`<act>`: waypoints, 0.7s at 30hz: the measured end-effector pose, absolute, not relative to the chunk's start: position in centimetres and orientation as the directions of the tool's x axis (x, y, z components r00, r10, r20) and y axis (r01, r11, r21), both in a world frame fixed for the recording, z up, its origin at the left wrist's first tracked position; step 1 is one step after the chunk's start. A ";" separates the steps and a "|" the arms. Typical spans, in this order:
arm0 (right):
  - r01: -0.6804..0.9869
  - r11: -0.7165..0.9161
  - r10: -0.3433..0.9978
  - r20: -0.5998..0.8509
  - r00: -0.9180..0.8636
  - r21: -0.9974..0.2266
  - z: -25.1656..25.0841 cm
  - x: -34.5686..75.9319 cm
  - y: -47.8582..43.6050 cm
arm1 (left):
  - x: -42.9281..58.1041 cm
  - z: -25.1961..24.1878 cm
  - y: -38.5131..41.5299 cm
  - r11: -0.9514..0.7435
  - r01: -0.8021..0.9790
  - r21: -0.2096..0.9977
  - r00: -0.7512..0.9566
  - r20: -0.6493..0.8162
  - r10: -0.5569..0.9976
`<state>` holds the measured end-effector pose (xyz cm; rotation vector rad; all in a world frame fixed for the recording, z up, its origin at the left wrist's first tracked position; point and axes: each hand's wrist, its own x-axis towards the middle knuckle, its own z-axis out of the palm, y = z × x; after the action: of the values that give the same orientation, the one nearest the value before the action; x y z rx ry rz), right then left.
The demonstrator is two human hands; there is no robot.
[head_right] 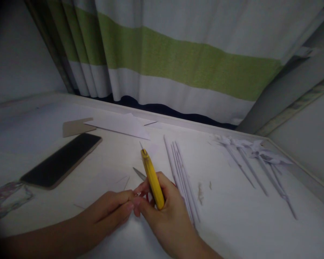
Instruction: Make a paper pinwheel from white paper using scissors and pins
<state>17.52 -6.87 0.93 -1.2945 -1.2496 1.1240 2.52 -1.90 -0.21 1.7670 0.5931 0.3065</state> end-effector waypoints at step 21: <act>0.030 -0.037 0.999 -0.038 -0.020 -0.999 0.9 17.9 -7.2 | 2.5 -0.2 -2.6 -0.180 0.300 0.937 0.815 -0.153 0.559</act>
<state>17.95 -7.18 0.90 -1.2491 -1.2281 1.2374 2.45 -2.64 -0.17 1.7804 0.6621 0.2648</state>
